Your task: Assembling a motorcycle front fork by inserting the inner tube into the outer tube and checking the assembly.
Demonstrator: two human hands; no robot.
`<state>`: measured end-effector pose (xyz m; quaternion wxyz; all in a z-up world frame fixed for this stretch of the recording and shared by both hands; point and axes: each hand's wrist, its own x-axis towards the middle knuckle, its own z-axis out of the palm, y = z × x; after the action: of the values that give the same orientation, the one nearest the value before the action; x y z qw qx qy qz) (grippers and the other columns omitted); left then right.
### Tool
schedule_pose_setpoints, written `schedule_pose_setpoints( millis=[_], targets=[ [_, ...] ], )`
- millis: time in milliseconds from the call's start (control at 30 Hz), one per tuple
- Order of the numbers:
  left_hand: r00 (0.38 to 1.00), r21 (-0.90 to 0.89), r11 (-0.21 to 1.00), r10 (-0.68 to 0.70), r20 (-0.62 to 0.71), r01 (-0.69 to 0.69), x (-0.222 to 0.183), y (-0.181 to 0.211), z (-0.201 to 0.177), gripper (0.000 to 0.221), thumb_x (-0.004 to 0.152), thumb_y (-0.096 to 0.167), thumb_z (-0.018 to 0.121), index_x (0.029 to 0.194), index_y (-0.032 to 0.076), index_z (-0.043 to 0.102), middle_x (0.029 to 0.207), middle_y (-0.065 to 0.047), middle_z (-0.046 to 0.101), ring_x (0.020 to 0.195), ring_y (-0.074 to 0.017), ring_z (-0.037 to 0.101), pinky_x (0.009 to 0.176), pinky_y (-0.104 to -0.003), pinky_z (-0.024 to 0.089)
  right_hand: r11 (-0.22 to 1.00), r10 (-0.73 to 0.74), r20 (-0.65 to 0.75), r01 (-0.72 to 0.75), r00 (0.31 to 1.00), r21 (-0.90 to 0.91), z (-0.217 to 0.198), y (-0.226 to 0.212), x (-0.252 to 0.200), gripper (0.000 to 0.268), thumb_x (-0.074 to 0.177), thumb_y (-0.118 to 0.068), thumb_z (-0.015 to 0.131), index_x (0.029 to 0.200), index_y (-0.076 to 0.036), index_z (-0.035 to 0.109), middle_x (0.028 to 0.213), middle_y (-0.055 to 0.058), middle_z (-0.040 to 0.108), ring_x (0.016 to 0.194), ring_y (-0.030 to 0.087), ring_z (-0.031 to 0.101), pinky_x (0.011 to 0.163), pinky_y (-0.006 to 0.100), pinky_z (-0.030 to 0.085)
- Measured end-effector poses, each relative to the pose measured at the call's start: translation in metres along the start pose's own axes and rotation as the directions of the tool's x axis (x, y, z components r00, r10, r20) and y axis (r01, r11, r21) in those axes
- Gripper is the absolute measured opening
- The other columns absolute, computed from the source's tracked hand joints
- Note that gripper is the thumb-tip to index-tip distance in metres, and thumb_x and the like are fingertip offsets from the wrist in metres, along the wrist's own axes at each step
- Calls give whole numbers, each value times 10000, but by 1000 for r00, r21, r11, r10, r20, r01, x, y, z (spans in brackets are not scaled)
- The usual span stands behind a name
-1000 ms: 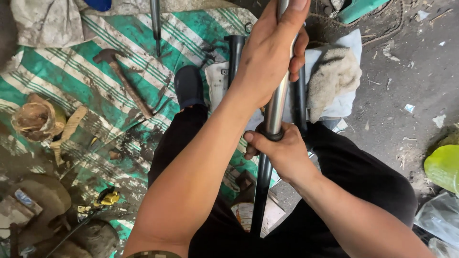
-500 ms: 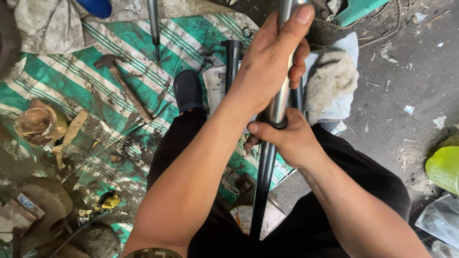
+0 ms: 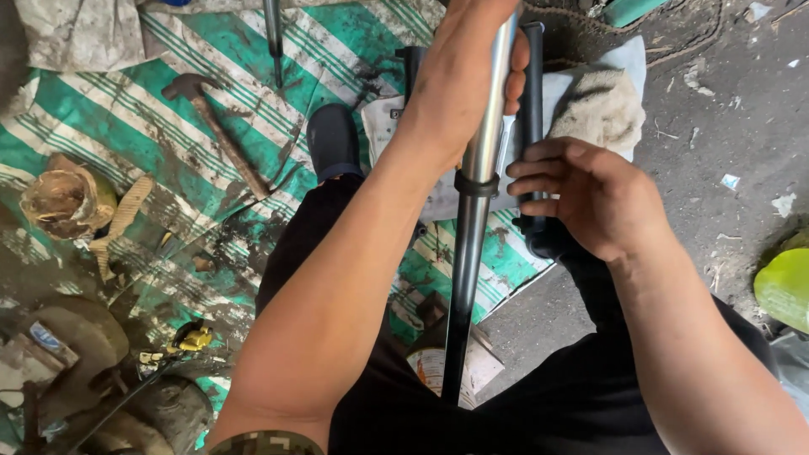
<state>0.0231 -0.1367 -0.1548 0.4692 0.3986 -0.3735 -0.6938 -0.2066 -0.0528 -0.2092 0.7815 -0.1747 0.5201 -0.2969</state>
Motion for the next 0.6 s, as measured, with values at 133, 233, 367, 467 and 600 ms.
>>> schedule_pose_setpoints(
  millis=[133, 233, 367, 467, 600],
  targets=[
    [999, -22, 999, 23, 30, -23, 1, -6, 4, 459, 1013, 575, 514, 1179, 154, 592, 827, -39, 571, 667, -170, 549, 647, -384, 522, 1000, -14, 22, 14, 1000, -21, 16, 6, -4, 517, 970, -362, 635, 1311, 20, 705, 1250, 197, 778, 1074, 351, 765, 814, 405, 596],
    [999, -31, 999, 43, 31, -42, -2, 1, 9, 553, 953, 671, 523, 1130, 149, 565, 801, -33, 548, 640, -150, 534, 601, -347, 496, 995, -95, 200, 92, 975, 26, 24, 15, -3, 533, 968, -283, 752, 1375, 45, 648, 1257, 202, 737, 1108, 337, 750, 851, 447, 666],
    [996, -97, 993, 73, 56, -67, -2, 2, 19, 639, 890, 778, 555, 1039, 157, 538, 764, -21, 525, 591, -136, 526, 550, -333, 483, 990, -117, 388, 75, 914, 122, 38, 24, -2, 578, 944, -274, 851, 1373, 50, 640, 1253, 227, 732, 1130, 353, 722, 966, 485, 600],
    [1000, -173, 985, 9, 30, -4, 0, 3, 27, 689, 841, 768, 599, 1040, 110, 560, 739, -26, 534, 560, -120, 518, 494, -311, 460, 974, -123, 435, 25, 892, 225, 46, 35, 4, 568, 946, -175, 872, 1387, 89, 631, 1274, 322, 758, 1164, 483, 759, 1007, 572, 629],
    [998, -289, 956, -29, 64, 46, -1, 2, 29, 688, 834, 742, 665, 1045, 92, 582, 741, -41, 555, 572, -130, 514, 492, -321, 435, 948, -148, 488, -17, 860, 318, 43, 48, 12, 468, 948, -119, 889, 1334, 61, 695, 1201, 247, 771, 1102, 499, 754, 964, 601, 631]
  ],
)
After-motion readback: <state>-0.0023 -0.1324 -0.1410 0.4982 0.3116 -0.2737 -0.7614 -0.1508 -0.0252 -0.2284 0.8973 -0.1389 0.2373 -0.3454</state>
